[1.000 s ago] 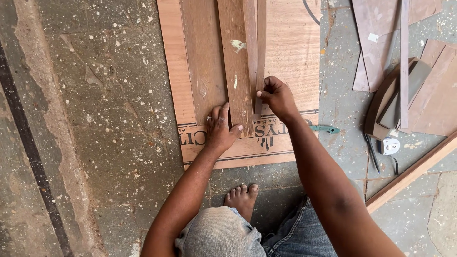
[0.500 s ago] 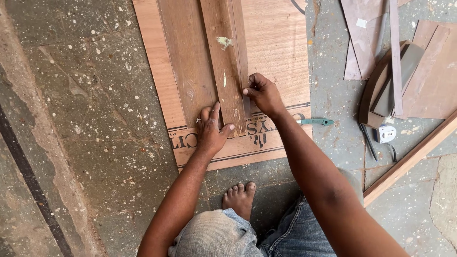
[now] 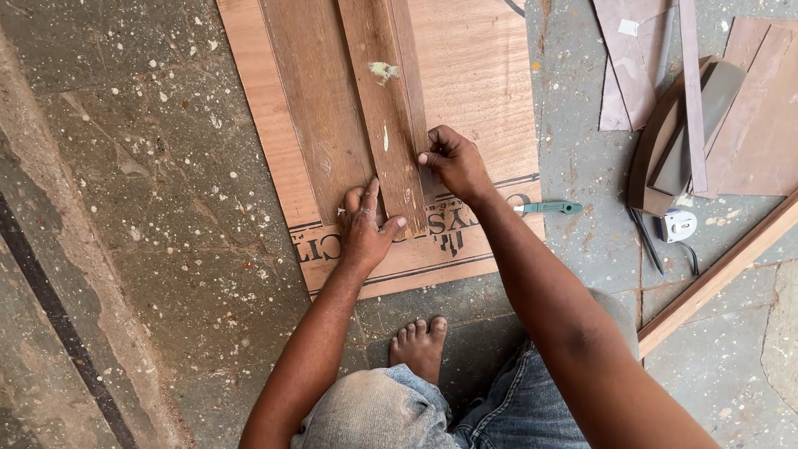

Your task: Measure and mark a wooden board for cutting or assembly using a small utility knife and a thin wood strip as a straight edge.

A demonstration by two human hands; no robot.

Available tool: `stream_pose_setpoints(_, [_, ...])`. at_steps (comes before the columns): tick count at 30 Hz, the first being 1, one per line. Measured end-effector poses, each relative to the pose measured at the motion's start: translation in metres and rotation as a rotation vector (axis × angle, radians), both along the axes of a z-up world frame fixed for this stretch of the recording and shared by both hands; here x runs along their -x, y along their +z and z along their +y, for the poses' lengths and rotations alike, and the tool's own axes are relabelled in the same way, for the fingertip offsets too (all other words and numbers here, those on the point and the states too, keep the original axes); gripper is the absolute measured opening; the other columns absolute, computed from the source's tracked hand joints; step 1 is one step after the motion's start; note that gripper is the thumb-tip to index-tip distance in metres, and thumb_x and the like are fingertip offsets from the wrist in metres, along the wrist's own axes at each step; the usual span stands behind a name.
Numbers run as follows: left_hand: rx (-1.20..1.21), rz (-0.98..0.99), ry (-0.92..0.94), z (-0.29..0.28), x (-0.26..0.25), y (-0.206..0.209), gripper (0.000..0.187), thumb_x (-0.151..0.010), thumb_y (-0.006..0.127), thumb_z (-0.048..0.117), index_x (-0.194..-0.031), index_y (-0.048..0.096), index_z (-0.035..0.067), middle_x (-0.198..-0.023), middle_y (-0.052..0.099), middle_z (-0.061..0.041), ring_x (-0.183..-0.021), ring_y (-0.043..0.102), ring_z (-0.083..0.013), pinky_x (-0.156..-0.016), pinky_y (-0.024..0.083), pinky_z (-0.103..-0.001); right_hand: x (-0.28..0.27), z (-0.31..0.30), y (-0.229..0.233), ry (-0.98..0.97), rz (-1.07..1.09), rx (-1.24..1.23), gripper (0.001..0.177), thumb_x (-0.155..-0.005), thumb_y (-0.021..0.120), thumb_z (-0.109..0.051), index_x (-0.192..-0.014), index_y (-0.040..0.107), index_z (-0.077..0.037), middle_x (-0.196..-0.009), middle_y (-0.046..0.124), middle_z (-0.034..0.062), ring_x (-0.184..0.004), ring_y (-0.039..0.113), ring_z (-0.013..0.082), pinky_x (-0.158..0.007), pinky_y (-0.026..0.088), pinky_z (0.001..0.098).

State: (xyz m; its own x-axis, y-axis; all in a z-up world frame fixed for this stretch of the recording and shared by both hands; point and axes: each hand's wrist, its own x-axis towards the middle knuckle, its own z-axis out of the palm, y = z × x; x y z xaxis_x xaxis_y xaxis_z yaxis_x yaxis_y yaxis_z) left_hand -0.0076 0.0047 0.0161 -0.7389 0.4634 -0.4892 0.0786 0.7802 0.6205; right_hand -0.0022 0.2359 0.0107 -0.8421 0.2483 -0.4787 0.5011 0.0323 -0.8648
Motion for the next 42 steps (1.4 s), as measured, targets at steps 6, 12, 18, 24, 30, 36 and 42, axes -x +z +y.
stream_pose_setpoints(6, [0.035,-0.034,0.024,0.004,0.001,0.010,0.096,-0.082,0.084,0.035,-0.157,0.031,0.009,-0.141,0.039,-0.015,-0.132,0.043,-0.0328,-0.114,0.034,-0.050,0.001,-0.001,0.005,0.021,-0.014,-0.069,0.011,-0.095,0.073,-0.009,-0.098,0.063,-0.008,-0.078,0.060,-0.0039,-0.069,0.056,0.0051,-0.061,0.051,0.0246])
stream_pose_setpoints(12, [0.029,-0.014,0.029,0.009,0.010,0.015,0.095,-0.079,0.087,0.031,-0.154,0.034,0.007,-0.137,0.040,-0.017,-0.130,0.045,-0.0342,-0.111,0.038,-0.052,-0.002,-0.001,-0.003,-0.011,0.035,0.025,0.010,-0.095,0.073,-0.009,-0.100,0.064,-0.009,-0.081,0.059,-0.0055,-0.075,0.055,0.0042,-0.068,0.051,0.0235])
stream_pose_setpoints(18, [-0.015,-0.048,0.093,0.009,0.019,0.015,0.077,-0.082,0.085,0.025,-0.147,0.046,0.009,-0.127,0.049,-0.014,-0.121,0.054,-0.0301,-0.104,0.048,-0.046,0.000,-0.003,0.002,0.003,-0.048,-0.106,0.011,-0.094,0.075,-0.013,-0.096,0.064,-0.011,-0.079,0.060,-0.0052,-0.074,0.055,0.0063,-0.068,0.052,0.0264])
stream_pose_setpoints(24, [0.009,-0.104,0.128,0.009,0.020,0.016,0.073,-0.083,0.083,0.024,-0.146,0.048,0.010,-0.124,0.050,-0.013,-0.117,0.056,-0.0273,-0.100,0.050,-0.044,-0.002,-0.004,0.000,0.004,-0.054,-0.129,0.014,-0.093,0.075,-0.014,-0.094,0.062,-0.011,-0.081,0.061,-0.0043,-0.076,0.056,0.0072,-0.070,0.052,0.0281])
stream_pose_setpoints(30, [0.114,-0.080,0.007,0.020,0.046,0.030,0.079,-0.082,0.087,0.031,-0.147,0.045,0.012,-0.133,0.051,-0.013,-0.123,0.055,-0.0304,-0.105,0.048,-0.049,0.000,-0.004,0.004,0.005,-0.094,-0.139,0.015,-0.093,0.076,-0.014,-0.094,0.062,-0.010,-0.081,0.061,-0.0036,-0.075,0.054,0.0078,-0.069,0.051,0.0280])
stream_pose_setpoints(36, [0.440,0.016,-0.364,0.067,0.103,0.084,0.133,-0.063,0.093,0.044,-0.160,0.009,0.008,-0.163,0.010,-0.023,-0.149,0.019,-0.0450,-0.118,0.026,-0.061,0.005,-0.005,0.009,-0.027,-0.114,-0.126,0.015,-0.091,0.076,-0.012,-0.095,0.062,-0.008,-0.079,0.064,-0.0034,-0.073,0.057,0.0074,-0.067,0.052,0.0280])
stream_pose_setpoints(42, [0.506,0.343,-0.592,0.067,0.083,-0.040,0.121,-0.074,0.085,0.046,-0.159,0.010,0.003,-0.169,-0.008,-0.025,-0.150,0.011,-0.0456,-0.116,0.018,-0.073,0.005,-0.003,0.004,-0.066,-0.101,-0.072,0.014,-0.090,0.077,-0.009,-0.098,0.065,-0.005,-0.078,0.063,0.0011,-0.073,0.054,0.0093,-0.066,0.050,0.0294])
